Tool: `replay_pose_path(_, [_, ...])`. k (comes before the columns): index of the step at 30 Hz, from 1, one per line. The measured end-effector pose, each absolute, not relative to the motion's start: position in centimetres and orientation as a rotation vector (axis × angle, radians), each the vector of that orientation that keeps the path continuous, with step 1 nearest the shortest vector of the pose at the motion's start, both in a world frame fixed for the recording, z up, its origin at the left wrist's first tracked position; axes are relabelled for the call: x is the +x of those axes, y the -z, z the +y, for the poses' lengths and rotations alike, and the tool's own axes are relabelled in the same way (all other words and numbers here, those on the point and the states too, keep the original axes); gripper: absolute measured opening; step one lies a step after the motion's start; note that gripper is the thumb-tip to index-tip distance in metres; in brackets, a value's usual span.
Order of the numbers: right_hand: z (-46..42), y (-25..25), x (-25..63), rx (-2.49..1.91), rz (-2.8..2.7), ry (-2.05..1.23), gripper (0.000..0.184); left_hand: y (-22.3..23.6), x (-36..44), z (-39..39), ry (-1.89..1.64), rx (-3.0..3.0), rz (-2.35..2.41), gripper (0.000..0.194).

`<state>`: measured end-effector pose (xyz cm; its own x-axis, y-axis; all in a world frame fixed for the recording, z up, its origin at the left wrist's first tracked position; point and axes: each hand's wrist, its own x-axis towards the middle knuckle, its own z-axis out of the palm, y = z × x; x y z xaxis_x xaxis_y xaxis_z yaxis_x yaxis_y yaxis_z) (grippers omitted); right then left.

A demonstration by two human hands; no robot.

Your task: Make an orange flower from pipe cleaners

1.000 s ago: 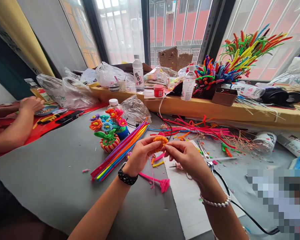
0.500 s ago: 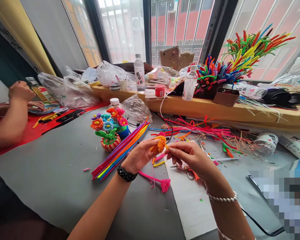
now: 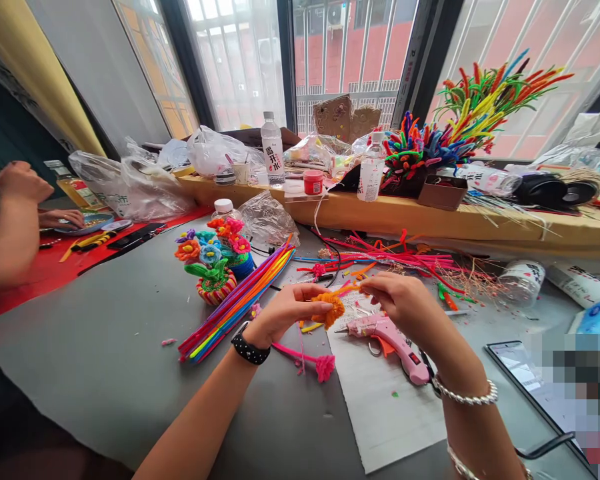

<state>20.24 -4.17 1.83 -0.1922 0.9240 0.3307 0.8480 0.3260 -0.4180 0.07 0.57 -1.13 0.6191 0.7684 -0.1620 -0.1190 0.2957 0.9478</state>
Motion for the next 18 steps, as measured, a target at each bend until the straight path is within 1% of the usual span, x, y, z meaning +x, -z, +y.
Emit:
replay_pose_path(4, [-4.5, -2.0, 19.3, -1.52, -2.06, 0.073, 0.026, 1.5, 0.6, 0.4, -0.697, 1.159, 0.779, 0.027])
replay_pose_path(7, [-5.3, -2.9, 18.6, -1.465, -2.082, 0.108, 0.027, 1.7, 0.6, 0.6, -0.773, 1.057, 0.775, 0.026])
replay_pose_path(11, [-6.8, -4.3, 18.5, -1.394, -2.093, 0.081, 0.027, 1.6, 0.0, 1.3, -0.875, 0.803, 0.674, 0.023])
replay_pose_path(15, [-7.5, -4.8, 19.4, -1.377, -2.257, -0.112, 0.028, 1.2, -0.6, 1.8, -1.043, 0.716, 0.644, 0.011])
replay_pose_path(18, [-7.1, -4.2, 20.7, -1.456, -2.322, -0.2, 0.026, 0.8, -1.1, 1.8, -0.991, 0.77, 0.615, 0.013])
